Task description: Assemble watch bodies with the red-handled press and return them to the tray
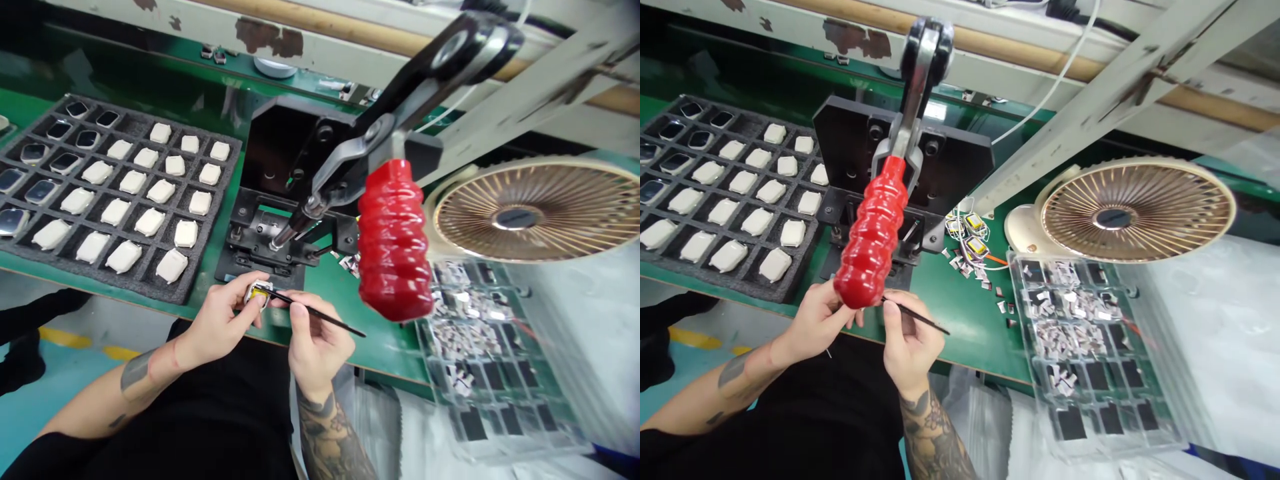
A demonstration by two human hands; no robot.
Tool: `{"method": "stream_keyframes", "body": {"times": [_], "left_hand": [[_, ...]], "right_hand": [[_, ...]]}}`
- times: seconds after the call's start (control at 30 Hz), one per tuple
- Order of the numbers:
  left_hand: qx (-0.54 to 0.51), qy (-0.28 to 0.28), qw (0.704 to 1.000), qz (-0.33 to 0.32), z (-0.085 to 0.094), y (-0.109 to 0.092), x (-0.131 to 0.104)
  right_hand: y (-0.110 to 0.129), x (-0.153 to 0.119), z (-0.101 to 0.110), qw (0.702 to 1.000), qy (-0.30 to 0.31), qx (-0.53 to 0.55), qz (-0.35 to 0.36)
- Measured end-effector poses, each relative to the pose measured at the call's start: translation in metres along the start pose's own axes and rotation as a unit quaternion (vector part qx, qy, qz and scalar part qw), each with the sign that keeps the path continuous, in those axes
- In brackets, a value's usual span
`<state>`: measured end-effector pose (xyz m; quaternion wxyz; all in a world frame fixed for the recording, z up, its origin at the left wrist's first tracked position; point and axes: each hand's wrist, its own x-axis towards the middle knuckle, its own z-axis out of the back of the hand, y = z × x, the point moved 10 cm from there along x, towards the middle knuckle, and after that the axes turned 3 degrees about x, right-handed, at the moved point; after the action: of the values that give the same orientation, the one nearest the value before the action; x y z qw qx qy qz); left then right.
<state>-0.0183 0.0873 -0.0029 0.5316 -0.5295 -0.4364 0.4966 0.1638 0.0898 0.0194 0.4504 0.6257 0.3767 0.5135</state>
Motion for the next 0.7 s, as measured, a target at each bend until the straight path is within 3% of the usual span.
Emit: {"method": "stream_keyframes", "body": {"times": [0.1,0.17,0.27,0.33,0.43,0.53,0.6,0.7], "left_hand": [[-0.013,0.003,1.000,-0.006,0.000,-0.001,0.000],[-0.045,-0.007,0.999,-0.006,0.001,-0.003,0.001],[-0.100,-0.025,0.995,0.004,0.003,-0.006,0.002],[-0.120,-0.023,0.993,0.006,0.002,-0.008,0.003],[-0.143,-0.025,0.989,0.000,0.004,-0.011,0.006],[-0.202,-0.022,0.979,0.016,0.006,-0.008,0.010],[-0.236,-0.017,0.971,0.040,0.007,-0.003,0.011],[-0.237,-0.008,0.970,0.055,0.007,0.003,0.010]], "right_hand": [[-0.009,0.005,-0.007,0.994,0.044,0.084,-0.051],[-0.002,0.007,-0.008,0.990,0.052,0.127,-0.026],[0.012,0.003,0.009,0.994,-0.038,0.093,0.049],[0.011,-0.002,0.014,0.994,-0.076,0.050,0.054],[0.000,-0.006,0.005,0.998,-0.049,0.036,0.014],[0.000,-0.003,0.000,0.995,-0.009,0.095,-0.002],[0.008,0.006,0.010,0.991,0.005,0.130,-0.010],[0.031,0.035,0.052,0.991,-0.013,0.129,-0.017]]}}
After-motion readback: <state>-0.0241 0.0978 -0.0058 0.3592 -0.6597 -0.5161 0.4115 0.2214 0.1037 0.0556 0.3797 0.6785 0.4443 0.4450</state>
